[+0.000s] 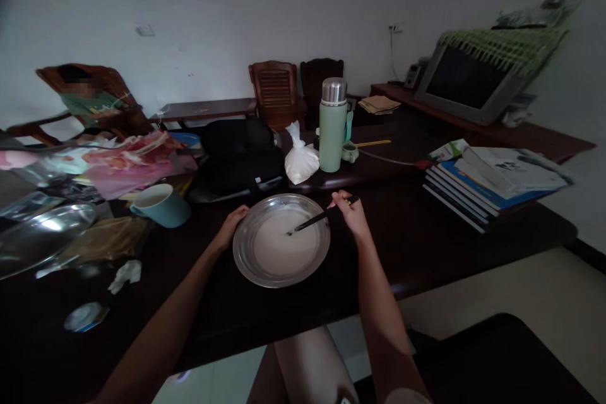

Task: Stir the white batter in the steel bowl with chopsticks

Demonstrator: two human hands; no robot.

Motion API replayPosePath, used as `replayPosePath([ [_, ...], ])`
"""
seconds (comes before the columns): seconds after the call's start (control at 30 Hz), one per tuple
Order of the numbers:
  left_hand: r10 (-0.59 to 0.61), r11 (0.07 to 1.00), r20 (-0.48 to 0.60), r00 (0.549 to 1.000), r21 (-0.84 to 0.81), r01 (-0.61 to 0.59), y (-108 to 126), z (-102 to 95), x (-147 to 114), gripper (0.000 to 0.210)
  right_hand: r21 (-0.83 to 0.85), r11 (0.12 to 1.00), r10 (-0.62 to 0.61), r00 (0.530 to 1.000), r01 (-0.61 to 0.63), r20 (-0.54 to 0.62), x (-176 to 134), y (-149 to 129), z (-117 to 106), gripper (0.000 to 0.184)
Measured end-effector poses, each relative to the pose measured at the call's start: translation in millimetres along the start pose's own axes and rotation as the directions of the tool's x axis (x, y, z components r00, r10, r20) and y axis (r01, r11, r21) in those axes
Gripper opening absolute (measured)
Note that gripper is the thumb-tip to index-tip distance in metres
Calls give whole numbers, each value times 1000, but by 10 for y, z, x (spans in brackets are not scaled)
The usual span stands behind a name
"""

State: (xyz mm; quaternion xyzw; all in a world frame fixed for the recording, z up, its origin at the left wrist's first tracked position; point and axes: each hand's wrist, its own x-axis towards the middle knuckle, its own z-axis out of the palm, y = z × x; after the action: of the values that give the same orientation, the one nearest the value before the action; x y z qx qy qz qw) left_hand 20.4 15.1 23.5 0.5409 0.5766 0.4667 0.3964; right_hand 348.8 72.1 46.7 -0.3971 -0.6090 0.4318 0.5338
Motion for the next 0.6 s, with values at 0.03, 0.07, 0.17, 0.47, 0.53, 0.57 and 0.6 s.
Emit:
replayPosePath([
  [0.03, -2, 1000, 2, 1000, 3, 2, 0, 0, 1, 34, 9, 1000, -3, 1000, 3, -19, -2, 3, -12, 51],
  [0.07, -3, 1000, 2, 1000, 4, 3, -2, 0, 1, 34, 11, 1000, -8, 1000, 9, -9, -4, 3, -13, 51],
  [0.17, 5, 1000, -1, 1000, 3, -5, -13, -8, 5, 34, -23, 999, -20, 992, 23, 123, -1, -4, 44, 49],
  [0.47, 210, 978, -300, 930, 76, -197, 10, 28, -101, 29, -122, 947, 305, 951, -297, 51, 74, 144, 11, 61],
  [0.53, 303, 953, -439, 846, 136, -271, 140, 22, -238, 28, -217, 915, 378, 910, -340, 169, 70, 146, -48, 66],
  [0.57, 352, 936, -503, 789, 173, -307, 227, 1, -327, 26, -284, 896, 408, 887, -342, 217, 65, 121, -78, 68],
  [0.6, 408, 912, -572, 712, 216, -350, 323, -35, -426, 24, -361, 870, 435, 867, -336, 241, 57, 71, -111, 69],
])
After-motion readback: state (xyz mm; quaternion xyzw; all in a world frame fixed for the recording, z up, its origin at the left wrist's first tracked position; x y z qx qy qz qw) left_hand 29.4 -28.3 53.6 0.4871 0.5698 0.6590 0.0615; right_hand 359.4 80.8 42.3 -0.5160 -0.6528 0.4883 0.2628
